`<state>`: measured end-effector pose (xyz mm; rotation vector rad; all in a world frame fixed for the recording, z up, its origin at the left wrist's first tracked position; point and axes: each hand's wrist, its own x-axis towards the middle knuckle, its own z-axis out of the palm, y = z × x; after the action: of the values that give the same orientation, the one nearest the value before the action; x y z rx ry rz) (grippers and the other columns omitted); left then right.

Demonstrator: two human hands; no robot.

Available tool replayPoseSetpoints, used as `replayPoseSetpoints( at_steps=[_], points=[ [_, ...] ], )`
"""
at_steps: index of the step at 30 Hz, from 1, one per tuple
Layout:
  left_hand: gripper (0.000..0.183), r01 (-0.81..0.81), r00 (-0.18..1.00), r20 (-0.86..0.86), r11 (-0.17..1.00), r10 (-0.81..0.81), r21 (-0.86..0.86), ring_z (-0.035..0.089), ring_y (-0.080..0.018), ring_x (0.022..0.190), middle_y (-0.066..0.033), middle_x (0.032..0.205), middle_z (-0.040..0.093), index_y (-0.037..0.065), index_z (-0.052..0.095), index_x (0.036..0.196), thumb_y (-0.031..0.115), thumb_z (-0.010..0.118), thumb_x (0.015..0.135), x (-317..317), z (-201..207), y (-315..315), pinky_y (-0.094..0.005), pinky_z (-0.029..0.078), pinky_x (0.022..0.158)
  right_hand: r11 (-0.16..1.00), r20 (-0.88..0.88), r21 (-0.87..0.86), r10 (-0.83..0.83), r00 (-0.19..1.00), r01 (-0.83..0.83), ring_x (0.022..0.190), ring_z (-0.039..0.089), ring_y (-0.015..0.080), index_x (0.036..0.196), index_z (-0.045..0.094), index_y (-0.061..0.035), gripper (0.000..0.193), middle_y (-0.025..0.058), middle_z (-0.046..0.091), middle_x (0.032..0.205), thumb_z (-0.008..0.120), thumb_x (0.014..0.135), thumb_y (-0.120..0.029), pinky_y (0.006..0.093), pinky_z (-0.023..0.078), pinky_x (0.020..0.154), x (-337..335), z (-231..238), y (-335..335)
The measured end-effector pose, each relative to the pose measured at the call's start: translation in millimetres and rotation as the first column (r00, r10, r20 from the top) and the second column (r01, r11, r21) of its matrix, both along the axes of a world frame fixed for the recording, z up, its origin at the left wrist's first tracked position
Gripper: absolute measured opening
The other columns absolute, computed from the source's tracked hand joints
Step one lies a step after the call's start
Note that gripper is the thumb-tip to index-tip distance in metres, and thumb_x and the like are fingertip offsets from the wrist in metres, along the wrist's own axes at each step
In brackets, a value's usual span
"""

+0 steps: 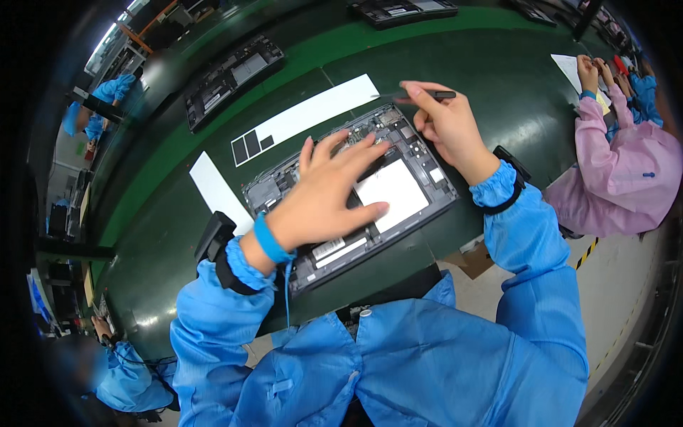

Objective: The person assembles the internal components of a tablet device by placing a motherboard, battery, and ribbon cable into a housing. The person uses tweezers and a stylus to manipulate the small components and connect the cables.

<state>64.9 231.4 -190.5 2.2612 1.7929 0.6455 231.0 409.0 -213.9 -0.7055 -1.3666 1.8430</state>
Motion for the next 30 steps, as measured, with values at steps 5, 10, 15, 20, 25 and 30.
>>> replayPoseSetpoints(
  at_steps=[5, 10, 15, 20, 25, 30],
  points=[
    [0.045, -0.221, 0.894, 0.378, 0.971, 0.239, -0.092, 0.047, -0.0270, 0.125, -0.0153, 0.132, 0.052, 0.002, 0.053, 0.127, 0.016, 0.064, 0.085, -24.1, 48.5, -78.7, -0.0391, 0.039, 0.102, 0.945, 0.153, 0.194, -0.296, 0.943, 0.264, 0.068, 0.059, 0.0078, 0.117, 0.063, -0.0010, 0.034, 0.0110, 0.069, 0.100, 0.061, 0.095, -0.026, 0.0187, 0.041, 0.050, 25.7, 18.3, -21.6],
    [0.058, -0.337, 0.190, 0.815, 0.816, 0.547, -0.469, 0.047, -0.0227, 0.121, -0.0149, 0.139, 0.044, 0.003, 0.036, 0.139, 0.012, 0.062, 0.088, -11.0, 30.2, -142.2, -0.0380, 0.038, 0.101, 0.831, 0.305, 0.552, -0.283, 0.909, 0.073, 0.098, 0.063, 0.0192, 0.121, 0.059, -0.0010, 0.031, 0.0114, 0.067, 0.108, 0.051, 0.099, -0.022, 0.0282, 0.048, 0.084, 44.0, -7.2, -60.8],
    [0.060, -0.365, -0.241, 0.839, 0.756, 0.487, -0.544, 0.050, -0.0190, 0.115, -0.0129, 0.135, 0.045, 0.003, 0.033, 0.141, 0.008, 0.061, 0.088, -1.7, 9.1, -146.1, -0.0375, 0.039, 0.097, 0.869, 0.316, 0.478, -0.304, 0.899, 0.126, 0.099, 0.059, 0.0150, 0.121, 0.058, -0.0003, 0.027, 0.0101, 0.065, 0.109, 0.052, 0.095, -0.008, 0.0261, 0.046, 0.087, 35.3, -18.3, -82.2],
    [0.055, -0.249, -0.270, 0.862, 0.834, 0.429, -0.493, 0.055, -0.0195, 0.104, -0.0201, 0.132, 0.047, -0.005, 0.033, 0.139, 0.004, 0.057, 0.091, 10.1, -8.6, -142.3, -0.0293, 0.046, 0.090, 0.890, 0.251, 0.394, -0.343, 0.905, 0.227, 0.092, 0.057, 0.0101, 0.116, 0.061, 0.0037, 0.024, 0.0072, 0.064, 0.106, 0.051, 0.094, -0.002, 0.0223, 0.045, 0.081, 48.7, -11.0, -100.8],
    [0.042, -0.510, 0.054, 0.929, 0.810, 0.367, -0.291, 0.054, -0.0163, 0.107, -0.0104, 0.112, 0.051, -0.004, 0.039, 0.129, 0.002, 0.057, 0.092, 6.0, -3.0, -152.9, -0.0286, 0.046, 0.092, 0.924, 0.113, 0.153, -0.368, 0.923, 0.350, 0.080, 0.052, 0.0056, 0.116, 0.061, 0.0042, 0.024, 0.0045, 0.064, 0.100, 0.053, 0.094, -0.002, 0.0197, 0.043, 0.072, 56.3, -23.8, -120.6],
    [0.051, -0.491, -0.154, 0.977, 0.848, 0.144, -0.202, 0.054, -0.0187, 0.110, -0.0130, 0.128, 0.038, -0.001, 0.032, 0.136, 0.001, 0.058, 0.091, 11.1, 18.6, -170.1, -0.0287, 0.047, 0.092, 0.921, 0.028, 0.010, -0.390, 0.920, 0.390, 0.076, 0.051, 0.0048, 0.118, 0.059, 0.0044, 0.026, 0.0031, 0.062, 0.095, 0.054, 0.094, -0.002, 0.0188, 0.044, 0.069, 36.8, -15.7, -141.6]
  ],
)
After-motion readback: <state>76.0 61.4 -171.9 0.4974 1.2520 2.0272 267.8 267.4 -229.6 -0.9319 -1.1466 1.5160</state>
